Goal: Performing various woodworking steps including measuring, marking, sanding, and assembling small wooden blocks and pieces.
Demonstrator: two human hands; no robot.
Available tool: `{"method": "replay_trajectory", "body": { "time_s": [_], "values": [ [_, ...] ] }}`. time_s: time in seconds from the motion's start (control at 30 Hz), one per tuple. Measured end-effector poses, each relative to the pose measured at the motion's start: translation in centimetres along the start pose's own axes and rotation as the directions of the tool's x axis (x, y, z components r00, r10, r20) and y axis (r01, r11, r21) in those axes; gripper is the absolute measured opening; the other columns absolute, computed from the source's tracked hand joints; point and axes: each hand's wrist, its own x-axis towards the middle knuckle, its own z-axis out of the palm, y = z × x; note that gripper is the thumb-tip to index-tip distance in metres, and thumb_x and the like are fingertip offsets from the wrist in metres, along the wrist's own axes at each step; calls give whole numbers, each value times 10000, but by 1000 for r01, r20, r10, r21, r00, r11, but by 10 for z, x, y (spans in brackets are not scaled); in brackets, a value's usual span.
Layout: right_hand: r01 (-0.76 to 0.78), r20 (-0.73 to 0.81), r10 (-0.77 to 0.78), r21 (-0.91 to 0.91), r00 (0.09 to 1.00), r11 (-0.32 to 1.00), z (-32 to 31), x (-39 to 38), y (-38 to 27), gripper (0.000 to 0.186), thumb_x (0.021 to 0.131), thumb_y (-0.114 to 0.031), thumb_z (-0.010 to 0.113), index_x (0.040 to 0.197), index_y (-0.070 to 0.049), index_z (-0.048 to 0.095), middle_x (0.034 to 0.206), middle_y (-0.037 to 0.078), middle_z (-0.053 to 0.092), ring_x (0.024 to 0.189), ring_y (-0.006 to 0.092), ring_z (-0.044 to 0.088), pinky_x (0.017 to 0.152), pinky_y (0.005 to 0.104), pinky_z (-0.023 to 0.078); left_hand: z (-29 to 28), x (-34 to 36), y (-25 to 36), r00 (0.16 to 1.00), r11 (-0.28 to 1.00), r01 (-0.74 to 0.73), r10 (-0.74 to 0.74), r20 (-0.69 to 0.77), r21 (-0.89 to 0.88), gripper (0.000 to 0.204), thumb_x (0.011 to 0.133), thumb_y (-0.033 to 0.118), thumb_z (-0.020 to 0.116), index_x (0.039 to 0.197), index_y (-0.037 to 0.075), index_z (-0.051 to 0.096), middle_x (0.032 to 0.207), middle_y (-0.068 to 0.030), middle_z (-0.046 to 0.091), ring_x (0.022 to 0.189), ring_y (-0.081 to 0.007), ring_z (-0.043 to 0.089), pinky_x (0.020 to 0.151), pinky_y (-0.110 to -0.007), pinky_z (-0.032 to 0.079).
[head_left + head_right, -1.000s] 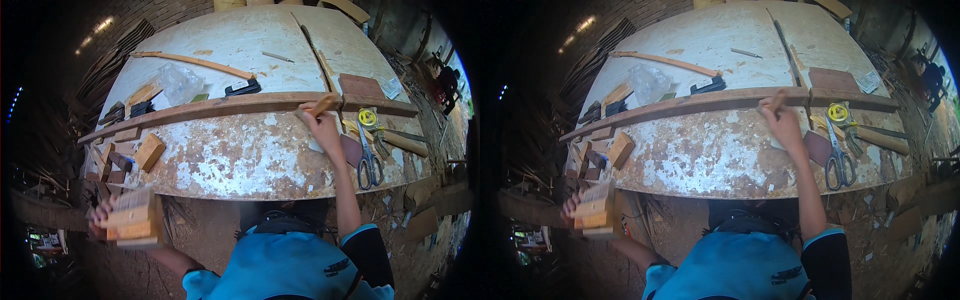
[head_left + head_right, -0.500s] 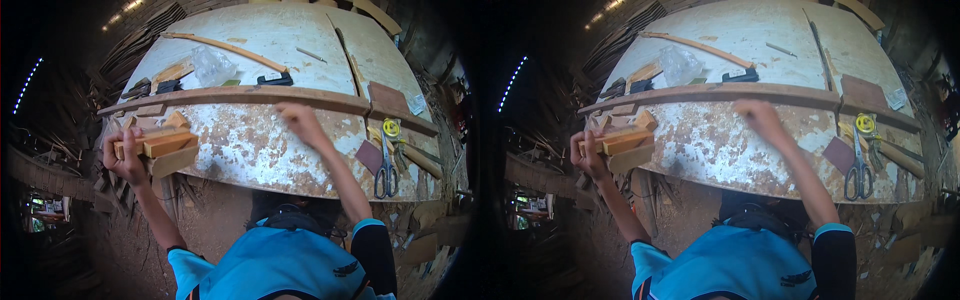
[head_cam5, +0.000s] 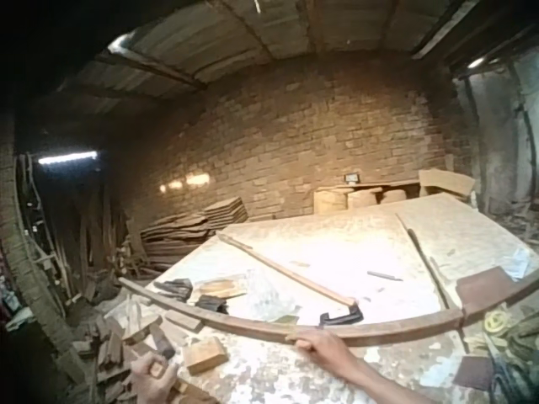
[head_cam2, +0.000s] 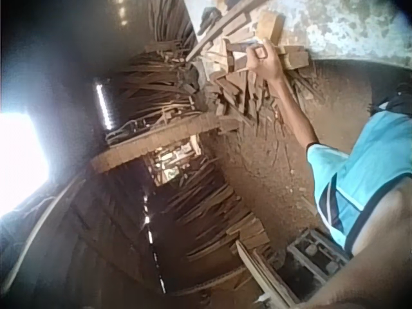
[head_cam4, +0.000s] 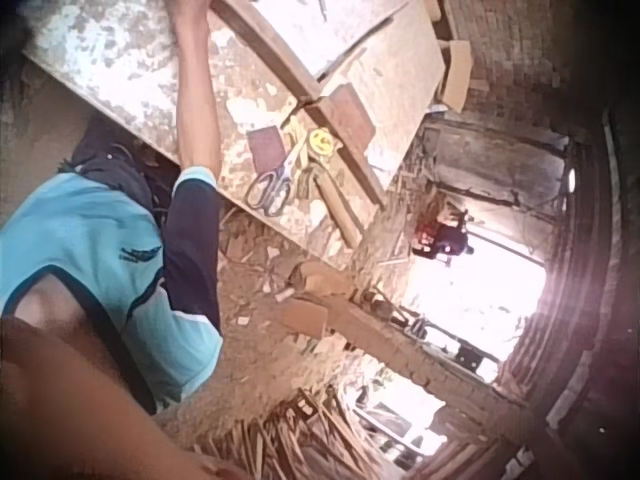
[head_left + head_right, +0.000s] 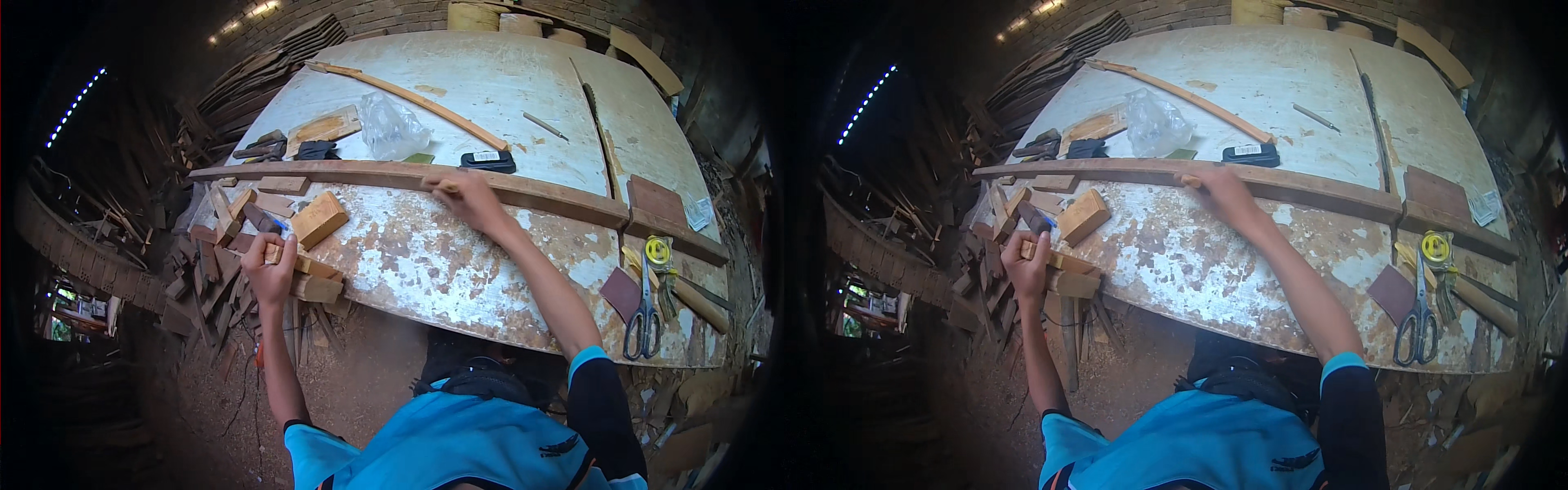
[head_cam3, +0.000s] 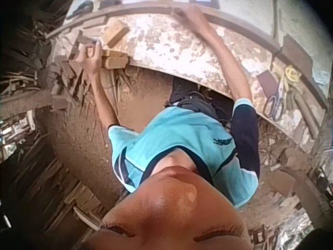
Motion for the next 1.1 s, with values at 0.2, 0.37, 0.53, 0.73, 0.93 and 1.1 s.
{"method": "replay_trajectory", "body": {
  "time_s": [0.2,0.37,0.53,0.73,0.93,1.1],
  "values": [
    [-6,199,-5,51,980,999,-4,40,-3,218,866,-155,598,1068,-88,647,1119,112,643,844,200,662,747,296,558,18,0,-14,995,997,78,-77,65,-9,199,788,102,683,686,23,532,567,35,448,540,-42,398,494,-232,334],
    [107,548,0,-163,837,981,22,34,-20,259,896,-167,553,1124,-65,622,1105,115,643,899,215,636,835,352,523,16,1,-22,986,989,140,-134,99,-51,162,764,109,710,728,13,585,567,-14,530,544,-76,501,528,-242,401],
    [49,331,-19,-84,943,995,30,28,-9,334,810,-1,501,1112,-82,618,1097,113,628,1035,260,584,930,392,448,4,10,-18,863,857,388,-208,461,-339,214,700,79,742,862,13,619,907,-29,622,860,-107,566,783,-256,447],
    [-79,667,-135,280,733,957,21,-2,-73,287,901,-158,526,1171,-79,582,1141,112,624,1047,240,596,935,370,456,12,5,-33,883,904,302,-145,447,-303,180,720,85,738,814,-6,614,886,-70,636,858,-140,595,778,-275,458],
    [87,69,-77,-148,995,985,35,-7,-24,303,786,-16,558,1086,-40,593,1079,160,614,1039,301,588,917,381,447,13,14,-30,833,857,438,-272,481,-273,157,787,100,717,733,30,588,685,-5,614,625,-57,550,579,-220,445],
    [157,503,-307,319,808,935,93,-81,-72,305,778,-16,562,1079,-56,595,1133,122,591,1084,294,556,930,395,434,14,20,-7,864,863,397,-238,443,-311,145,764,58,727,732,30,588,693,-9,621,640,-63,569,598,-224,465]
  ]
}}
